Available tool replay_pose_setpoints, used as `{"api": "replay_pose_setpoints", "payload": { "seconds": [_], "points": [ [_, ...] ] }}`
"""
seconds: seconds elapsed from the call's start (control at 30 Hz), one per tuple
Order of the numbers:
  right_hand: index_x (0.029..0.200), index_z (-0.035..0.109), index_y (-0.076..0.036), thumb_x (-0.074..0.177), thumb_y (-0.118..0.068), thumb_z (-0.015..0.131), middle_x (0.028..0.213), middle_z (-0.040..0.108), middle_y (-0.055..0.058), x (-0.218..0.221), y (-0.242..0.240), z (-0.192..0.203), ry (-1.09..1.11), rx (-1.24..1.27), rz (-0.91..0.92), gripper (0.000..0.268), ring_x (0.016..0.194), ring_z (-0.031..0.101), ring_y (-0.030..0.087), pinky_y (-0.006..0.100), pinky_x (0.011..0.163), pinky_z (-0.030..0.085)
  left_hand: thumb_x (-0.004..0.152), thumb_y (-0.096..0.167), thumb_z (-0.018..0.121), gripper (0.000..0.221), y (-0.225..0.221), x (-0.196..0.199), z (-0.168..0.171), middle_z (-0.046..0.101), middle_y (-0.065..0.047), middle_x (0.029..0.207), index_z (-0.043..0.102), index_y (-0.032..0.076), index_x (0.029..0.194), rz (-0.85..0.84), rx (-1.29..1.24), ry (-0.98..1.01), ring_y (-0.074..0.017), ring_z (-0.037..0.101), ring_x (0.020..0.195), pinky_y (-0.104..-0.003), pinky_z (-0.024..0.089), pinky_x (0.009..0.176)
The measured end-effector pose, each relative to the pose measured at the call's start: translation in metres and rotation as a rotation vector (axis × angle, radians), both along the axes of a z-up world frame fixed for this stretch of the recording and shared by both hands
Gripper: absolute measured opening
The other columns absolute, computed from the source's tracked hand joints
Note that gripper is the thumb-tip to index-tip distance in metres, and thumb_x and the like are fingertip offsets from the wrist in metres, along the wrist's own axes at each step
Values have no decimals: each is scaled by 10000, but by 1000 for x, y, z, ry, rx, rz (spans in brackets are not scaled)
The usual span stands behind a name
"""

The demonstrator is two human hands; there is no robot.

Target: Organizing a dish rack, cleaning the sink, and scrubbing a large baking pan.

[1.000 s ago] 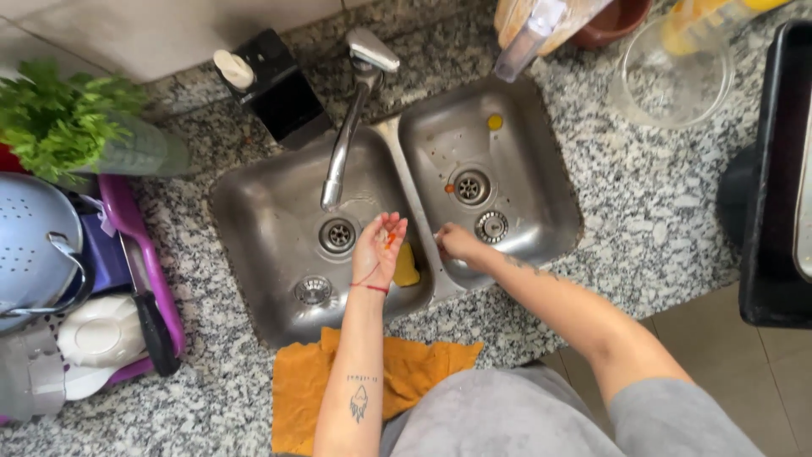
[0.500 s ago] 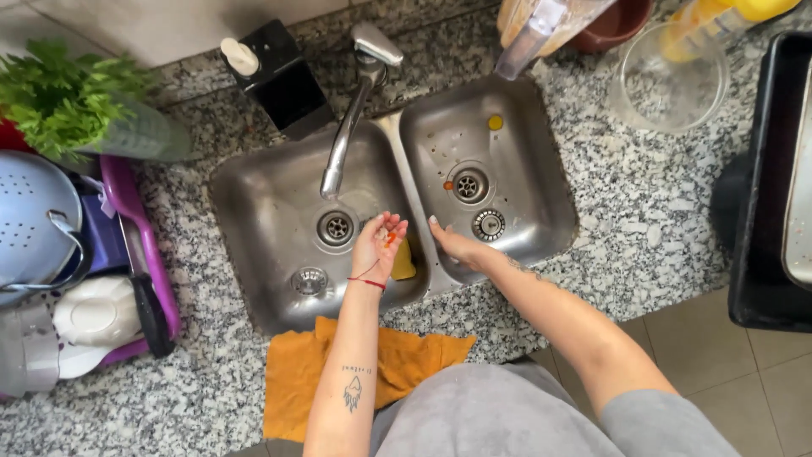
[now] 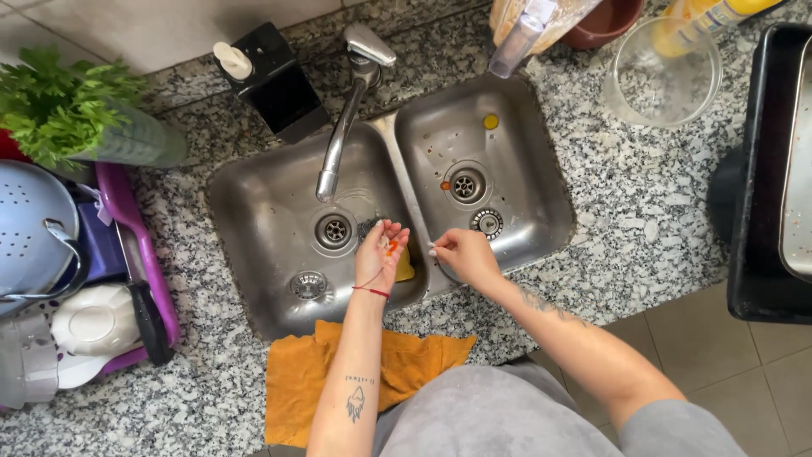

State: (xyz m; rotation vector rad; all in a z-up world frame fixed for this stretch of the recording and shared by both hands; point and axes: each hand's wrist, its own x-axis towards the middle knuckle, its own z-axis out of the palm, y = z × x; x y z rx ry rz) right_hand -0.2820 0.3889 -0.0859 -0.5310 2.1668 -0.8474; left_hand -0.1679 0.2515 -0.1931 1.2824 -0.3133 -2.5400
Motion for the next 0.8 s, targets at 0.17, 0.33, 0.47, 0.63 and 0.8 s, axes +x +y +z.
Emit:
{"api": "replay_pose_setpoints", "payload": {
  "seconds": [0.17, 0.33, 0.47, 0.63, 0.8],
  "points": [
    [913, 710, -200, 806, -154, 680, 785, 642, -3, 19, -16, -24, 446, -302, 136, 121, 718, 605, 146, 243, 664, 496, 884, 257, 609, 199, 16, -13, 13, 671, -119, 983, 635, 78, 967, 8, 32, 12, -265, 653, 970, -336, 546, 874],
    [1035, 689, -155, 882, -122, 580, 970, 625, 86, 3, -26, -23, 630, -510, 343, 190, 876, 589, 311, 369, 769, 490, 867, 240, 637, 189, 2, -7, -27, 667, -106, 1040, 625, 88, 978, 63, 124, 26, -227, 638, 997, -315, 542, 890],
    [990, 696, -158, 806, -113, 701, 877, 625, 36, -66, -24, -103, 315, -154, -106, 189, 840, 640, 216, 316, 783, 504, 854, 168, 643, 140, -14, 5, -21, 670, -90, 957, 634, 49, 926, 154, 187, 37, -212, 641, 955, -309, 531, 914],
    [1029, 624, -90, 671, -176, 825, 944, 596, 159, -102, -37, -188, 188, -9, -237, 419, 909, 635, 359, 441, 813, 503, 853, 157, 641, 160, -13, 14, 0, 661, -101, 968, 632, 32, 952, 123, 204, -2, -220, 636, 970, -333, 522, 932],
    [777, 700, -168, 732, -110, 735, 734, 658, 25, -102, -46, -196, 263, 110, -353, 81, 754, 674, 248, 341, 677, 526, 863, 175, 622, 191, -13, 15, 9, 642, -115, 995, 613, 35, 993, 69, 141, -55, -252, 620, 1013, -350, 501, 955]
  ]
}}
